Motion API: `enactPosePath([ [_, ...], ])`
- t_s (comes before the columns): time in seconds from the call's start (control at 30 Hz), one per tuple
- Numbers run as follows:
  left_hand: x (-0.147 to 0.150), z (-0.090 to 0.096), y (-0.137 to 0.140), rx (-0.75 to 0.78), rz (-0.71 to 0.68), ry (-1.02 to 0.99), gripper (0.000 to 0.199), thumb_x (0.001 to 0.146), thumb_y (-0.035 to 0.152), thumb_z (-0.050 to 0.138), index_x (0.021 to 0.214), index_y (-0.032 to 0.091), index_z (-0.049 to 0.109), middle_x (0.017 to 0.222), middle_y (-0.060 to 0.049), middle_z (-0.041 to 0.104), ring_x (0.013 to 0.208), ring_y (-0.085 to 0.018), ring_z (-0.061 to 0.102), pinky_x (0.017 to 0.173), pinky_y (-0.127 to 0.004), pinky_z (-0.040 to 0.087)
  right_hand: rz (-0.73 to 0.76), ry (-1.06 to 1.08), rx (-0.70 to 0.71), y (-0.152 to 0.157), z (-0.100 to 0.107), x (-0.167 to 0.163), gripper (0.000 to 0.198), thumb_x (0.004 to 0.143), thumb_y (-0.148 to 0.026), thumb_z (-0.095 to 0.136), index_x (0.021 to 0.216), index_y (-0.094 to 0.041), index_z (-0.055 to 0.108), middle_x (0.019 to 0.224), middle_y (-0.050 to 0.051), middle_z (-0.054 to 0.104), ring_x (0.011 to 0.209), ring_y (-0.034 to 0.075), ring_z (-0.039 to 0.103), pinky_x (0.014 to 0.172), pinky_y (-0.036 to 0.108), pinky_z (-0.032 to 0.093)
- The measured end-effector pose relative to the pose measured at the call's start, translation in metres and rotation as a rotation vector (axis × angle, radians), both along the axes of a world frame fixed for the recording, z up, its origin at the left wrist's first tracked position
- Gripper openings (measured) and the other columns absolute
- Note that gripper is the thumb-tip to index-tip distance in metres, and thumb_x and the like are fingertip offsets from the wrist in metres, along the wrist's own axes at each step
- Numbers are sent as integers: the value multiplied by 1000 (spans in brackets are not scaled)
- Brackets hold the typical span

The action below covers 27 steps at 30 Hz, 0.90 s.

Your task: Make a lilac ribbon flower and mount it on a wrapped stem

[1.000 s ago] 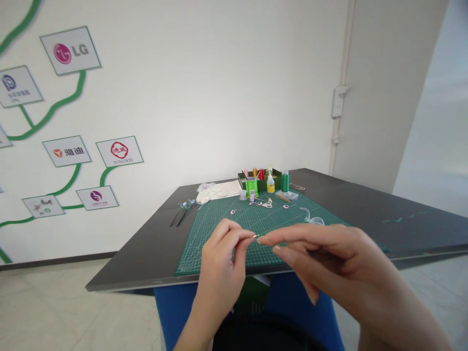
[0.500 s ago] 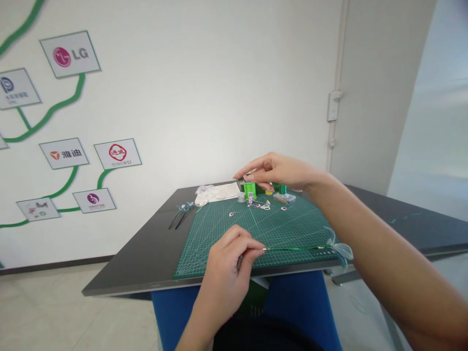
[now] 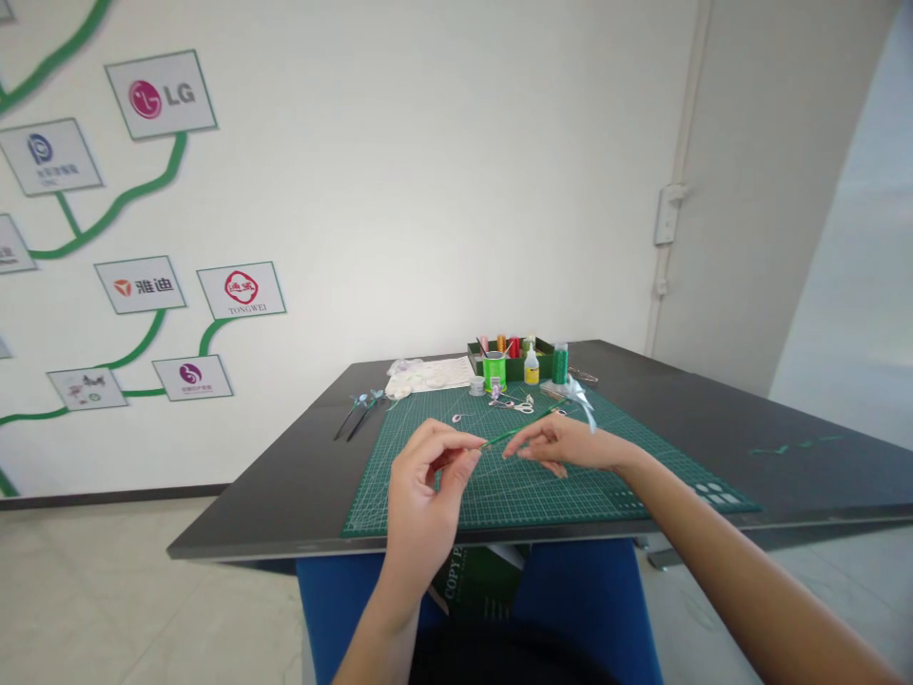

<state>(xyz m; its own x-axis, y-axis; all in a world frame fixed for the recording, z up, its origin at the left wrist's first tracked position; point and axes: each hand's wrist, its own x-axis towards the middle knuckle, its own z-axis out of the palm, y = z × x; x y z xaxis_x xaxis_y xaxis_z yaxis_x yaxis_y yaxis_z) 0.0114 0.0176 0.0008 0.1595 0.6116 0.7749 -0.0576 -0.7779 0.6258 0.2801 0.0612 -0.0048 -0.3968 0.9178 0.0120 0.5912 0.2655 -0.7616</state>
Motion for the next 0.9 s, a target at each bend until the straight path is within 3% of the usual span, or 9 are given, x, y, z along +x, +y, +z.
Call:
enactPosePath([
  [0.2, 4, -4, 16, -82, -3, -60, 13, 92, 18, 73, 87, 20, 85, 83, -4, 69, 73, -15, 64, 63, -23, 48, -498, -266, 76, 1, 3, 38, 31, 96, -25, 63, 113, -12, 85, 61, 6, 70, 64, 25, 71, 70, 35, 55],
  [0.27, 3, -4, 18, -81, 10, -65, 12, 92, 19, 74, 87, 20, 85, 83, -4, 70, 73, -16, 64, 63, -24, 49, -720, -378, 115, -7, 3, 47, 27, 93, -18, 63, 106, -10, 86, 73, 15, 77, 79, 34, 78, 78, 42, 56],
  [0.37, 0, -4, 17, -52, 54, -17, 14, 93, 17, 72, 87, 20, 85, 83, -4, 70, 73, -16, 65, 63, -24, 49, -915, -471, 183, -37, 5, 42, 33, 97, -21, 59, 117, -11, 84, 100, 24, 82, 104, 44, 78, 87, 50, 54],
  [0.43, -1, -2, 13, -11, 100, 40, 18, 95, 15, 70, 88, 21, 85, 83, -3, 69, 72, -15, 64, 62, -23, 48, -895, -449, 256, -68, 7, 24, 37, 102, -31, 55, 125, -18, 82, 100, 17, 84, 102, 40, 78, 87, 47, 55],
  [0.53, -1, 0, 5, 85, 184, 99, 21, 98, 12, 67, 91, 22, 85, 83, -2, 68, 69, -14, 61, 61, -23, 46, -643, -101, 462, -113, 4, -22, 35, 100, -44, 58, 101, -26, 87, 87, 8, 85, 84, 31, 79, 77, 39, 58],
  [0.6, 0, 1, -1, 149, 228, 112, 22, 99, 10, 66, 93, 22, 84, 84, -2, 68, 70, -14, 60, 62, -24, 46, -496, 87, 489, -126, -1, -56, 34, 97, -49, 63, 90, -28, 87, 85, 6, 85, 77, 27, 78, 70, 35, 59],
  [0.73, -1, 2, -6, 230, 237, 145, 22, 99, 7, 66, 93, 21, 82, 84, -1, 69, 73, -14, 63, 66, -24, 48, -531, 464, 553, -109, -16, -104, 28, 94, -45, 71, 104, -23, 85, 94, 8, 85, 82, 25, 79, 76, 34, 62],
  [0.83, -3, 2, -7, 266, 245, 177, 24, 99, 6, 65, 94, 22, 82, 86, -2, 70, 77, -16, 66, 69, -24, 50, -409, 829, 505, -89, -20, -121, 38, 95, -47, 74, 124, -23, 78, 110, 9, 84, 100, 25, 80, 89, 34, 64],
  [0.9, -3, 1, -7, 279, 262, 188, 23, 99, 6, 66, 94, 21, 82, 87, -2, 69, 80, -17, 67, 72, -25, 51, -305, 988, 456, -84, -21, -129, 46, 96, -49, 76, 135, -25, 72, 103, 7, 83, 96, 22, 79, 90, 34, 64],
])
